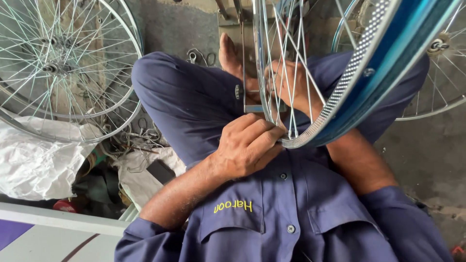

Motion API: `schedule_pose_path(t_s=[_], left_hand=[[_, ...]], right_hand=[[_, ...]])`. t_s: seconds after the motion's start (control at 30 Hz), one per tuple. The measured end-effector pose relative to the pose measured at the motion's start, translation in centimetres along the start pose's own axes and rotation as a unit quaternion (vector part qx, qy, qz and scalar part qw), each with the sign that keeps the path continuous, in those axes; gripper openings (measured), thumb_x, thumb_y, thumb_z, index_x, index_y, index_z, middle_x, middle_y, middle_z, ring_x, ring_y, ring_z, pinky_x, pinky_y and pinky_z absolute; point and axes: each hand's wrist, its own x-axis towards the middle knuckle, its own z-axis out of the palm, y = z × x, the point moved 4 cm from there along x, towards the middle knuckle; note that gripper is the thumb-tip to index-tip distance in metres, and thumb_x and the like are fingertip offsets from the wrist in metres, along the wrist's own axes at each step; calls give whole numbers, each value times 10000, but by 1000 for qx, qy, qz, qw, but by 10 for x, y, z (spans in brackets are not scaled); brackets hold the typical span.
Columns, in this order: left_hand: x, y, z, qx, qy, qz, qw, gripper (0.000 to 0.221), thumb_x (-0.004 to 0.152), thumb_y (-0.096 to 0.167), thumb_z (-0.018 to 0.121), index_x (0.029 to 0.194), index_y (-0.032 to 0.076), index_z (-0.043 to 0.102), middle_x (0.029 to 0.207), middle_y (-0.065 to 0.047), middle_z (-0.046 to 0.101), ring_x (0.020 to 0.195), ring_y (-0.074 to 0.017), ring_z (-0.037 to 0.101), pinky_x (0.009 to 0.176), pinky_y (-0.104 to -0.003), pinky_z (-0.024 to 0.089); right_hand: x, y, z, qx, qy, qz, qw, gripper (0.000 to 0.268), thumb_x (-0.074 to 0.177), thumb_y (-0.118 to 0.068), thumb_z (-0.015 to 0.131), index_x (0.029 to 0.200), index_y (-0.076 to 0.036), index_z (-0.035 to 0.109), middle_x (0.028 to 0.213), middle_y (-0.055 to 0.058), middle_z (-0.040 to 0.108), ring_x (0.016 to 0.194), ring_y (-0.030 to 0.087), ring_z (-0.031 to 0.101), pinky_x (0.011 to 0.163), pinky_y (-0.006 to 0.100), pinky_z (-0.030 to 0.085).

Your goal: The person sits on the floor and laces spokes into a bicycle wheel rim, threading the metal spokes through the hub and rim by hand and tightening the nipples.

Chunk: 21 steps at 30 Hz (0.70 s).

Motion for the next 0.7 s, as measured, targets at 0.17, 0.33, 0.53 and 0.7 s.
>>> schedule_pose_path(t_s=[0.17, 0.33, 0.53, 0.7], left_hand=[[5, 3, -7, 17, 11, 1, 1000, 392, 816, 167, 856, 1131, 34, 664, 1021, -77, 647, 888, -249, 639, 777, -372, 537], [23, 14, -25, 7, 63, 0, 998, 469, 841, 334, 919, 1069, 20, 656, 881, -68, 626, 755, -228, 612, 673, -357, 498], [39, 30, -39, -22, 85, 16, 996, 432, 857, 268, 938, 1077, 18, 662, 853, -56, 610, 708, -218, 578, 634, -362, 463], [10, 7, -12, 22, 62, 75, 995, 363, 861, 161, 877, 1101, 22, 642, 927, -63, 640, 792, -225, 618, 689, -355, 502]], right_hand=[[6, 16, -14, 4, 89, 35, 995, 134, 910, -43, 720, 1036, -12, 688, 935, 146, 712, 825, 299, 715, 736, 382, 567], [-4, 70, -31, 26, 110, 144, 983, 142, 1007, -144, 727, 1056, -19, 679, 837, 164, 729, 749, 302, 752, 658, 405, 573], [-3, 117, 1, -83, 25, 200, 976, 146, 957, -169, 745, 1010, -46, 685, 821, 183, 726, 774, 363, 727, 686, 460, 551], [-7, 127, 12, -92, 95, 108, 985, 179, 912, -170, 754, 1033, -55, 688, 935, 200, 729, 874, 410, 705, 736, 470, 546]])
